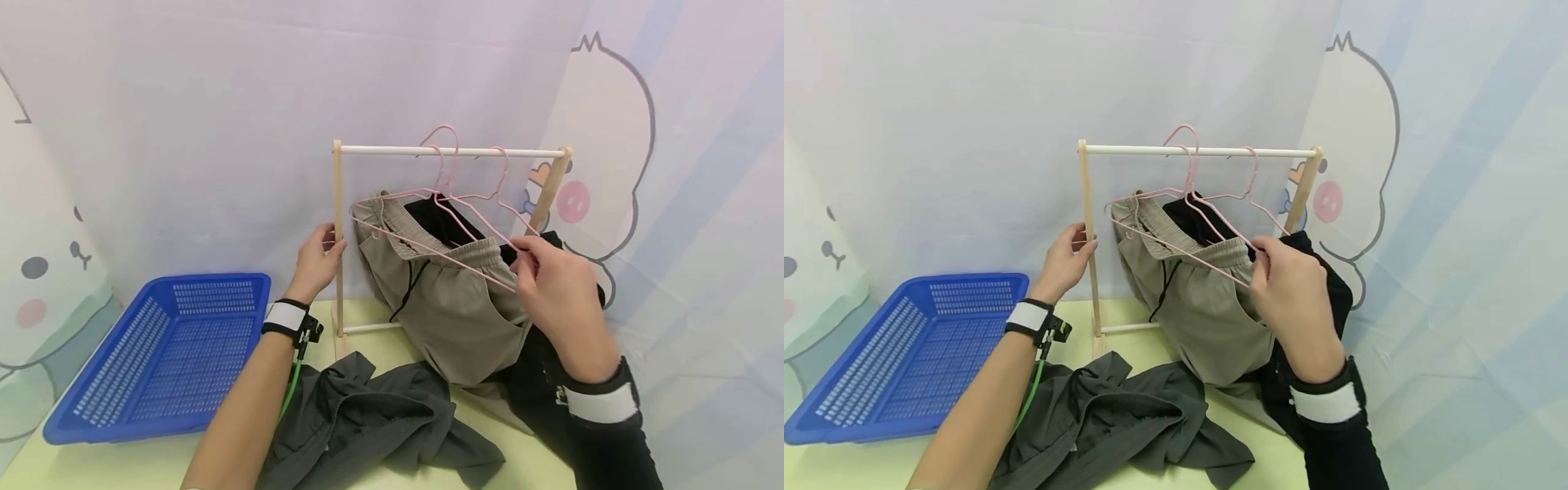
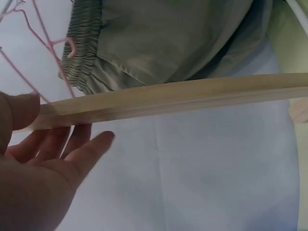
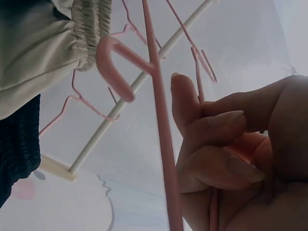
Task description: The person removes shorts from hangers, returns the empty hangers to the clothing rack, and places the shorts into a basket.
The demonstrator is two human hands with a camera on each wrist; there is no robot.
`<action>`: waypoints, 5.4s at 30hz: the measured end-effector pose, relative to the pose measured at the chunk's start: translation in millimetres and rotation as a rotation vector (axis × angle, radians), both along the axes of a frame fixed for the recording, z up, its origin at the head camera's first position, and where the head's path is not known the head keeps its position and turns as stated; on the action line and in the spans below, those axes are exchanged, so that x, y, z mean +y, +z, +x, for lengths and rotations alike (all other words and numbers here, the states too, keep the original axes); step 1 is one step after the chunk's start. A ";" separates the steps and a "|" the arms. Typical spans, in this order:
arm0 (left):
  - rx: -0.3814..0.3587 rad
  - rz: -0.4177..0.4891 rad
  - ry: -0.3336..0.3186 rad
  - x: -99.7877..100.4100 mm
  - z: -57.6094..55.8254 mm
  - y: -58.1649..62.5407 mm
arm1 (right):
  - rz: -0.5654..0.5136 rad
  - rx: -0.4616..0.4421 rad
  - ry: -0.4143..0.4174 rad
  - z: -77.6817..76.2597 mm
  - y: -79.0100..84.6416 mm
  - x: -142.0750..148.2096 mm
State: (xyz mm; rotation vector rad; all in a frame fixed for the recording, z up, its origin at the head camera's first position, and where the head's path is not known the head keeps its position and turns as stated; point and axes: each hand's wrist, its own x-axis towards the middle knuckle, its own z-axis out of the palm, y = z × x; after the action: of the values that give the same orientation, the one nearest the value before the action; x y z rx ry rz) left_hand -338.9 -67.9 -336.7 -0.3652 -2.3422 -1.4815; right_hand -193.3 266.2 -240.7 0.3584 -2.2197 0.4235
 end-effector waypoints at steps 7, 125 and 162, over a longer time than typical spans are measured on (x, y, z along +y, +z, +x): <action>0.017 0.008 0.036 1.3 -4.9 -5.7 | -0.035 -0.049 -0.003 -16.9 1.7 -28.5; -0.512 -0.503 0.262 -313.5 157.1 -77.0 | 0.404 -0.947 0.166 9.3 -243.4 -218.5; -0.495 -0.360 0.339 -342.1 175.5 -93.8 | -0.019 -0.677 0.216 -14.5 -210.6 -142.4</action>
State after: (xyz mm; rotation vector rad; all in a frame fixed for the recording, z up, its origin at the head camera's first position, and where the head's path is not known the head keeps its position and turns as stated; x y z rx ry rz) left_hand -163.4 -410.0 -430.5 0.3473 -2.8765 -1.0743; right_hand -207.8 123.8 -451.3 0.5005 -2.8390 0.7698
